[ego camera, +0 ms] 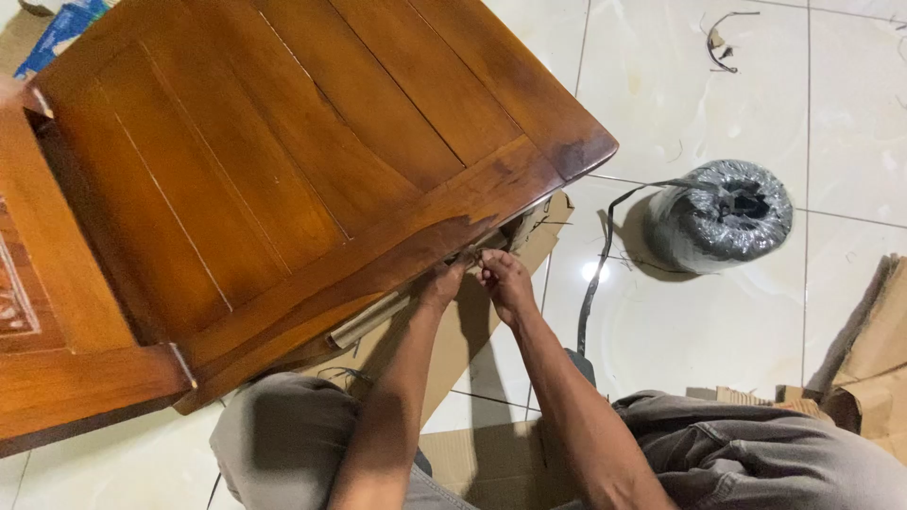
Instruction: Wrapping cardboard around wooden chair legs and securing them with plastic straps
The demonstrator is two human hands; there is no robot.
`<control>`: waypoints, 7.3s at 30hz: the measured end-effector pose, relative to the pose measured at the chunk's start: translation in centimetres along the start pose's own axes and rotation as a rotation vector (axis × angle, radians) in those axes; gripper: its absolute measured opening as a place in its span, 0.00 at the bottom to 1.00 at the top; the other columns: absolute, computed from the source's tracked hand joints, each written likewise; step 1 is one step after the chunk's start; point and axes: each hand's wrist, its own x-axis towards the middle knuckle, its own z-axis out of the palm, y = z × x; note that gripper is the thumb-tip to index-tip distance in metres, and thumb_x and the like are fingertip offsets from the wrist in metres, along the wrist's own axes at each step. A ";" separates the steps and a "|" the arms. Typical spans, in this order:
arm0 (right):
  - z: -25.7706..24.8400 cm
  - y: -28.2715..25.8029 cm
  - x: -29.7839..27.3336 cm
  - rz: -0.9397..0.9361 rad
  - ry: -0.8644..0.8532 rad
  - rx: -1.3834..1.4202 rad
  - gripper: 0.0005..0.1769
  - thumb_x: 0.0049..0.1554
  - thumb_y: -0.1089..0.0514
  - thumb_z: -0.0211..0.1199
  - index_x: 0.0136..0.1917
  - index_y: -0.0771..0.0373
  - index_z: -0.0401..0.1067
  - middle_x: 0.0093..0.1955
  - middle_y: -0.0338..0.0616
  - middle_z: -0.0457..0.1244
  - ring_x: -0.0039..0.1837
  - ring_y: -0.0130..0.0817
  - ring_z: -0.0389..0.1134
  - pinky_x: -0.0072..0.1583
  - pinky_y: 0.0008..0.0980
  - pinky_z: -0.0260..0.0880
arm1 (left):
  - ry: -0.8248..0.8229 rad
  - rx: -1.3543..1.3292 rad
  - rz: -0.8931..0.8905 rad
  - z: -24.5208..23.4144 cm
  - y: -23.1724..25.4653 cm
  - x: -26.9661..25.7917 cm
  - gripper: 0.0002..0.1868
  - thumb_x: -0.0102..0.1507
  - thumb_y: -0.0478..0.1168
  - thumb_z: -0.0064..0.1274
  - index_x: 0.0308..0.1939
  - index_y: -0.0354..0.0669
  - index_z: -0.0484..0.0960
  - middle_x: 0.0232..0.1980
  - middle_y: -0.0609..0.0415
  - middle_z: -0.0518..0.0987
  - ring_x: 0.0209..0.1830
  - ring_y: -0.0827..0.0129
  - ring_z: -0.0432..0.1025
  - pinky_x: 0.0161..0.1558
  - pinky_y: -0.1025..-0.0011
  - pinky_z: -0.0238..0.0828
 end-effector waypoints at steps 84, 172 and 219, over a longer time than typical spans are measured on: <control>0.6 1.9 -1.1 -0.558 0.078 -0.687 0.06 0.63 0.58 0.61 0.49 0.60 0.77 0.38 0.43 0.66 0.43 0.27 0.63 0.47 0.33 0.68 | 0.008 0.639 0.814 -2.0 -0.8 -3.1 0.21 0.73 0.41 0.38 0.55 0.30 0.83 0.56 0.46 0.81 0.59 0.52 0.70 0.77 0.50 0.42; -10.0 21.3 0.1 -0.128 -0.021 -1.527 0.20 0.60 0.42 0.58 0.59 0.54 0.76 0.53 0.54 0.71 0.61 0.60 0.71 0.62 0.56 0.71 | -0.614 -1.522 -1.202 -7.2 -7.0 -23.7 0.15 0.63 0.41 0.48 0.47 0.66 0.87 0.48 0.59 0.87 0.55 0.58 0.79 0.58 0.58 0.75; -3.5 10.1 -8.3 0.153 -0.085 -0.548 0.05 0.58 0.55 0.66 0.42 0.55 0.73 0.23 0.27 0.50 0.24 0.19 0.48 0.28 0.18 0.46 | -0.166 -1.621 -1.379 -17.2 -10.4 -11.6 0.07 0.55 0.53 0.61 0.32 0.62 0.89 0.29 0.59 0.84 0.37 0.57 0.80 0.40 0.62 0.75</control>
